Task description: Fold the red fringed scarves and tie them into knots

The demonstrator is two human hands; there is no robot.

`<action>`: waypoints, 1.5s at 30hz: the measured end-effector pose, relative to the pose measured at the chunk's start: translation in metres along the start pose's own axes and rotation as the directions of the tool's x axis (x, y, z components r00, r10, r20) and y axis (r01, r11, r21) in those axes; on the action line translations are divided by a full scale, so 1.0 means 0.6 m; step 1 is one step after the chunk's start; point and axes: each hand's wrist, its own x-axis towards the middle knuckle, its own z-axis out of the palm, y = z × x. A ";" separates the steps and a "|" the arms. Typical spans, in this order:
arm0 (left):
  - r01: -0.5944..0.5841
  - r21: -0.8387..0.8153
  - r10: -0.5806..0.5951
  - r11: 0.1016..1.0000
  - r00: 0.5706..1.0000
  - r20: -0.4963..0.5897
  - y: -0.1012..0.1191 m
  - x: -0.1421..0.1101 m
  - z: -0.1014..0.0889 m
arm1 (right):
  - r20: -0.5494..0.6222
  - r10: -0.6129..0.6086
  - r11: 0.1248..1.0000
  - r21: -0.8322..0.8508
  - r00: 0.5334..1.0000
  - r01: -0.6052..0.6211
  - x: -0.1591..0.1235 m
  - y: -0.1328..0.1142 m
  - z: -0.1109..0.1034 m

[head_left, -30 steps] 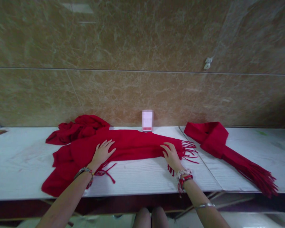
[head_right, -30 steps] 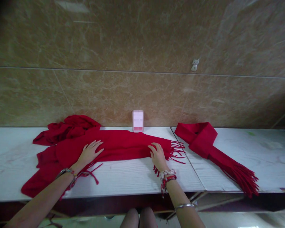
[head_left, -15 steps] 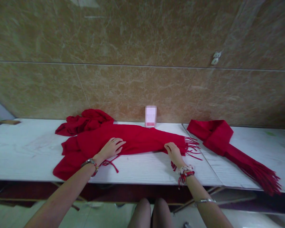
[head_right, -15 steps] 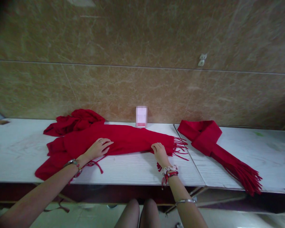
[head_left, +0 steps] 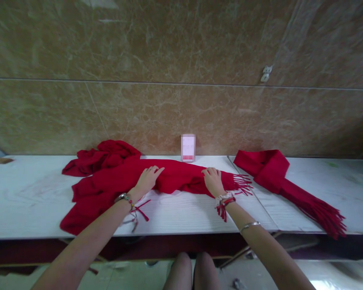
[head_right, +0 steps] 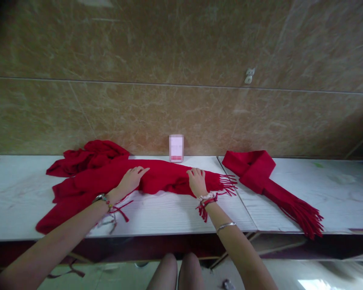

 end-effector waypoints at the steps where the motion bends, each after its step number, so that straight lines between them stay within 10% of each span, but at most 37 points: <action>1: -0.067 0.012 0.067 0.998 0.998 -0.003 0.009 -0.004 0.002 | 0.012 -0.040 0.998 -0.040 0.999 0.040 -0.014 -0.014 0.001; 6: -0.445 -0.083 0.452 0.892 0.885 0.112 0.039 -0.033 0.008 | 0.141 -0.222 0.957 -0.161 0.965 0.243 -0.081 -0.044 0.002; 12: -0.312 -0.100 0.324 0.945 0.937 0.130 0.028 -0.030 0.020 | 0.254 -0.276 0.917 -0.218 0.927 0.333 -0.072 -0.016 -0.002; 18: -0.248 -0.343 0.273 0.906 0.962 0.025 0.033 -0.022 -0.018 | -0.002 -0.188 0.980 0.072 0.982 0.188 -0.056 0.012 -0.043; 22: -0.250 -0.525 0.318 0.814 0.947 0.041 0.063 -0.020 -0.062 | 0.096 -0.280 0.957 0.113 0.955 0.269 -0.086 -0.028 -0.061; 29: -0.182 -0.537 0.231 0.824 0.973 0.024 0.094 -0.008 -0.093 | -0.011 -0.057 0.991 -0.119 0.998 0.055 -0.099 -0.117 -0.002; 38: -0.298 -0.577 0.435 0.761 0.894 0.111 0.068 -0.029 -0.076 | -0.070 0.067 0.969 -0.232 0.995 -0.082 -0.090 0.007 -0.063; 45: -0.262 -0.699 0.420 0.665 0.906 0.060 0.092 -0.017 -0.071 | 0.109 -0.154 0.988 0.023 0.982 0.152 -0.136 -0.068 -0.048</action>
